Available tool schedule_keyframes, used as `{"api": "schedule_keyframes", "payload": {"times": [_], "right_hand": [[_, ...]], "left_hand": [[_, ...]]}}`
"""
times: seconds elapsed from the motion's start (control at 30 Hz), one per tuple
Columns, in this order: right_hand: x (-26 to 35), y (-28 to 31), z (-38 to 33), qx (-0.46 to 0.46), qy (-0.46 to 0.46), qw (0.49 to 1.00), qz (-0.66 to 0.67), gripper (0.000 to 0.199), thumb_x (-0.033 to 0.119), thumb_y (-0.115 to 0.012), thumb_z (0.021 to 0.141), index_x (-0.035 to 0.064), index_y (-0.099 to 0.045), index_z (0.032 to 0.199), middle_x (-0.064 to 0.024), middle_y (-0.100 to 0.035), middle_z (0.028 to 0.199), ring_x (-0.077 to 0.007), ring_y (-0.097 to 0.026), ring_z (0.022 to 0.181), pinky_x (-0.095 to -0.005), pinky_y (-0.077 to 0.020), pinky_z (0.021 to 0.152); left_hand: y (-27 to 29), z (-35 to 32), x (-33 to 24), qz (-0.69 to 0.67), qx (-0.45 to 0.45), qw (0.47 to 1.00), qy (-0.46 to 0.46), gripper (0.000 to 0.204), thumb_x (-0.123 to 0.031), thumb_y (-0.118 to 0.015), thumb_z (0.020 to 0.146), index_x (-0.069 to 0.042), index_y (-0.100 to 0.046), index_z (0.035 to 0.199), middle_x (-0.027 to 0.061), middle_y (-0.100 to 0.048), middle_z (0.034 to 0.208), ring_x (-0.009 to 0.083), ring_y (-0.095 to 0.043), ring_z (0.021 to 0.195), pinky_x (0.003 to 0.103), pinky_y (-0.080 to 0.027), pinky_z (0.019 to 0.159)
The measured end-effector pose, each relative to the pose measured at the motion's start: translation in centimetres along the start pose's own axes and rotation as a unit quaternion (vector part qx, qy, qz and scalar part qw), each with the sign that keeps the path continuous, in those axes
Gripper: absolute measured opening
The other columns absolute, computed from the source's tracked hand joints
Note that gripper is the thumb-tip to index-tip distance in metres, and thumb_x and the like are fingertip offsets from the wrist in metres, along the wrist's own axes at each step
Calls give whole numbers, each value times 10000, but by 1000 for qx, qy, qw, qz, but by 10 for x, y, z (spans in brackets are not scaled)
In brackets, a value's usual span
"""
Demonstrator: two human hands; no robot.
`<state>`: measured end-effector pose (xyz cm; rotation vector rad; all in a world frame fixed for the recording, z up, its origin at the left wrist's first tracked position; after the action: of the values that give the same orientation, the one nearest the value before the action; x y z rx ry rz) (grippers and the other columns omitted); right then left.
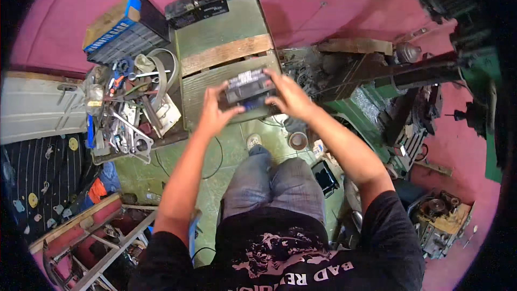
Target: The person repeatedly picks up black rectangular batteries from a blue workbench and places them onto a metal shelf. They handle the batteries one at a time, turning them over and adjusting their positions on the shelf before returning to the workbench for more.
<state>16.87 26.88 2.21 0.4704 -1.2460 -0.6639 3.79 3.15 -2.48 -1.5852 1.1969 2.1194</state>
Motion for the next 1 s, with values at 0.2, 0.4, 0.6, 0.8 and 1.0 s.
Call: {"api": "schedule_keyframes", "payload": {"times": [0.2,0.4,0.6,0.8,1.0], "right_hand": [[-76,27,98,-89,59,992,-60,842,84,-800,828,87,-378,1556,-166,-684,1190,-390,-588,959,-457,-486,892],[-130,26,138,-115,111,984,-75,837,88,-798,828,87,-377,1552,-173,-664,1229,-378,-583,954,-455,-481,891],[-156,15,132,-109,77,987,-92,863,131,-799,867,102,-321,1585,-198,-613,1283,-369,-592,1118,-451,-486,984],[-139,17,124,-141,93,977,-128,942,35,-767,809,59,-267,1608,-203,-601,1361,-356,-613,1088,-442,-506,961],[-104,25,112,-211,57,921,-323,889,76,-813,751,86,-414,1545,-163,-635,1285,-364,-596,989,-443,-502,896]], "left_hand": [[10,134,3,121,-80,981,-126,898,-232,-949,737,-66,-410,1436,184,-525,1428,312,-580,1305,458,-512,1075],[-6,191,36,102,-100,984,-103,857,-195,-936,756,-38,-404,1409,193,-545,1421,334,-574,1329,451,-486,1111],[-4,199,33,159,-101,966,-175,856,-188,-933,754,-45,-420,1425,190,-548,1471,316,-582,1320,436,-469,1129],[-5,195,23,229,-140,937,-225,781,-286,-909,765,-121,-518,1422,131,-567,1465,317,-574,1259,459,-445,1095],[-3,177,-41,412,-246,831,-281,582,-290,-877,716,-133,-694,1245,47,-640,1346,304,-534,1224,485,-377,1051]]}}
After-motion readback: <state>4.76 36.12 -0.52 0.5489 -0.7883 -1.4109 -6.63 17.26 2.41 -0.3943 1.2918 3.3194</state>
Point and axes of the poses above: each hand's wrist, its own z-axis towards the middle knuckle, its own y-axis out of the back of the hand, x = y × z, the point moved 3 cm from there along z, towards the middle knuckle
